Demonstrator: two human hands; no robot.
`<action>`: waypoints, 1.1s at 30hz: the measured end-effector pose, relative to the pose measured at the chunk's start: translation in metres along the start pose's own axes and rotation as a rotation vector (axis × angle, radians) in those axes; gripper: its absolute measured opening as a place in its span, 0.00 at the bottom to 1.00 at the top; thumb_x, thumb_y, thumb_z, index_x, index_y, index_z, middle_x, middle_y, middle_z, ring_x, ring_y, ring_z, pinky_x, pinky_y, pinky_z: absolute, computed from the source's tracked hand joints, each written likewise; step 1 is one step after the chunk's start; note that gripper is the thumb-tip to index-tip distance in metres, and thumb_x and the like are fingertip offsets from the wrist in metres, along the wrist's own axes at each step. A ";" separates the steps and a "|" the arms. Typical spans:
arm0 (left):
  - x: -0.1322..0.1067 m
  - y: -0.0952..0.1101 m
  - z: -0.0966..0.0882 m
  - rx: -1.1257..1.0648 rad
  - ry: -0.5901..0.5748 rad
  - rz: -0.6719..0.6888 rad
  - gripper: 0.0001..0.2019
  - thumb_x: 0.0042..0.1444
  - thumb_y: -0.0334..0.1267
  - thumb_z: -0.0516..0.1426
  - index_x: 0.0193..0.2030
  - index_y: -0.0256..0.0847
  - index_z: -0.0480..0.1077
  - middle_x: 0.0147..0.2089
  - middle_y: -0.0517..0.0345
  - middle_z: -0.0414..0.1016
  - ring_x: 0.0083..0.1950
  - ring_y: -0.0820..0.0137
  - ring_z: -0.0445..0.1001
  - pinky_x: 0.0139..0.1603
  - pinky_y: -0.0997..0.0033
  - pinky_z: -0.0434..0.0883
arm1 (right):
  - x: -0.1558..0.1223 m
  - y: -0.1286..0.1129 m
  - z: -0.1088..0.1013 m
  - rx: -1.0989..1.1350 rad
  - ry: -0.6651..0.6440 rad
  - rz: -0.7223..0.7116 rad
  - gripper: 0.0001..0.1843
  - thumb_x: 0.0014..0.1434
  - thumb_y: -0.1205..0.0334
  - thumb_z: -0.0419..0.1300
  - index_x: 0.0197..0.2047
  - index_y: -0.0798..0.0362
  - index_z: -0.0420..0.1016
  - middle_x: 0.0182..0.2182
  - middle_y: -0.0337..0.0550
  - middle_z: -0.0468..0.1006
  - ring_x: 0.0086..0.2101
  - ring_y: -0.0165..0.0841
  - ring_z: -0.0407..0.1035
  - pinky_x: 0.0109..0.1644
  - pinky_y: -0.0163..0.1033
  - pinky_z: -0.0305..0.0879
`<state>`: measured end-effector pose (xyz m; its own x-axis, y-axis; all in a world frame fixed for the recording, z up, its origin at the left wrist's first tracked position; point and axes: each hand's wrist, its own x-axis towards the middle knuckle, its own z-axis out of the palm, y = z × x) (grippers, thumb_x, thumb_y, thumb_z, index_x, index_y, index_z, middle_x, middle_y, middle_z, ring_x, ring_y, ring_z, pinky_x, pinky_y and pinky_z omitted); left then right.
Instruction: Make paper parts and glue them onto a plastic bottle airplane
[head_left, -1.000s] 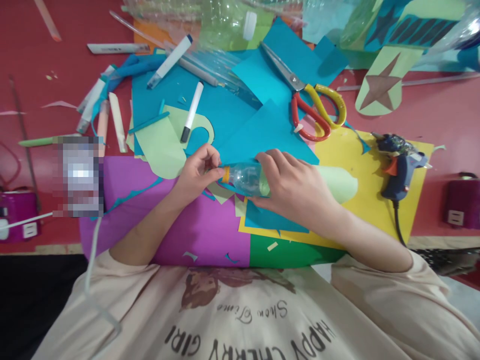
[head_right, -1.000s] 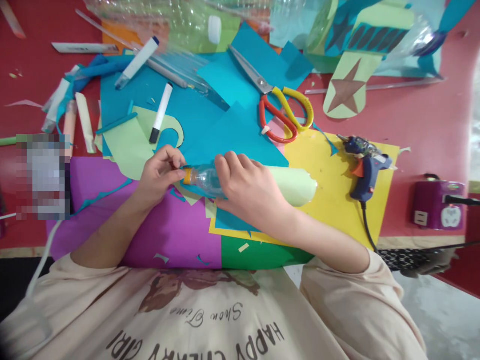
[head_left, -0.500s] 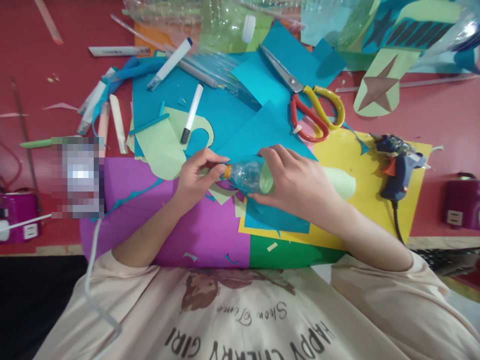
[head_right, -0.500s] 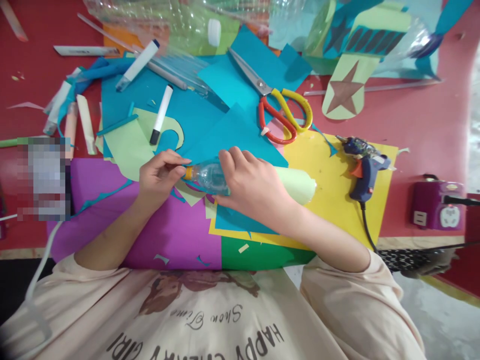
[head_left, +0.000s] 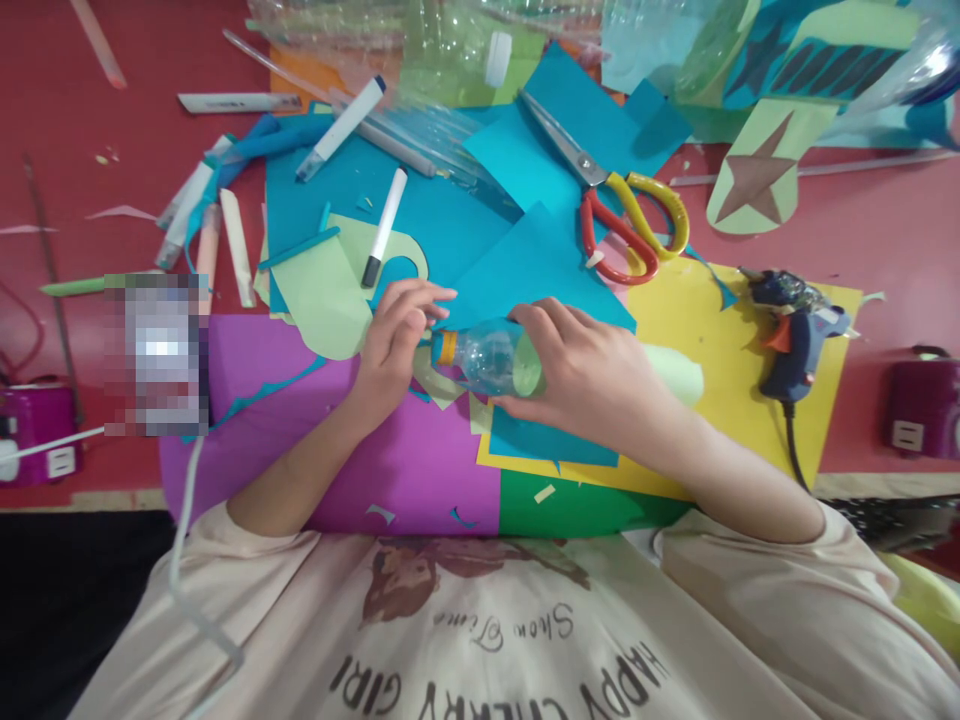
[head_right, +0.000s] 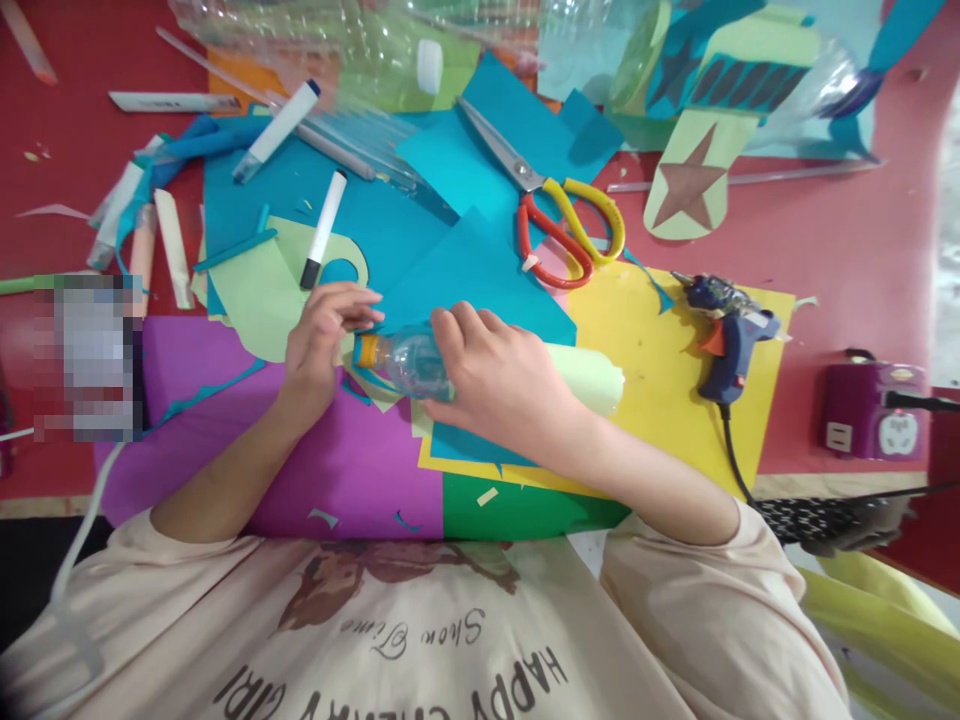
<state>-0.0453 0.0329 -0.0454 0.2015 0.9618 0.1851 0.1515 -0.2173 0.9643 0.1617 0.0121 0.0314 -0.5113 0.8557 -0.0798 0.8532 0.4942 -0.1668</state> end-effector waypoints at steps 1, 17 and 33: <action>-0.001 0.000 0.003 -0.098 -0.002 -0.029 0.24 0.65 0.59 0.45 0.53 0.49 0.73 0.58 0.57 0.71 0.53 0.68 0.75 0.53 0.65 0.72 | 0.000 -0.002 0.000 0.005 -0.009 -0.010 0.28 0.54 0.44 0.62 0.48 0.60 0.69 0.40 0.55 0.77 0.35 0.40 0.71 0.29 0.38 0.55; -0.018 0.017 0.023 -0.262 0.037 -0.139 0.22 0.67 0.52 0.45 0.59 0.45 0.67 0.55 0.55 0.78 0.58 0.62 0.75 0.59 0.59 0.74 | -0.005 -0.010 0.024 0.034 0.209 -0.195 0.31 0.58 0.41 0.59 0.48 0.64 0.70 0.37 0.56 0.76 0.35 0.41 0.69 0.33 0.42 0.65; -0.006 0.012 0.008 -0.170 -0.125 -0.056 0.18 0.60 0.45 0.59 0.56 0.45 0.69 0.58 0.52 0.75 0.61 0.63 0.73 0.63 0.61 0.70 | 0.000 -0.007 0.013 0.028 0.079 -0.125 0.33 0.54 0.37 0.62 0.47 0.61 0.70 0.39 0.57 0.77 0.35 0.42 0.71 0.33 0.41 0.65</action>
<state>-0.0366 0.0227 -0.0365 0.3170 0.9414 0.1157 0.0029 -0.1229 0.9924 0.1545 0.0070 0.0193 -0.6031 0.7974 0.0205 0.7793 0.5944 -0.1983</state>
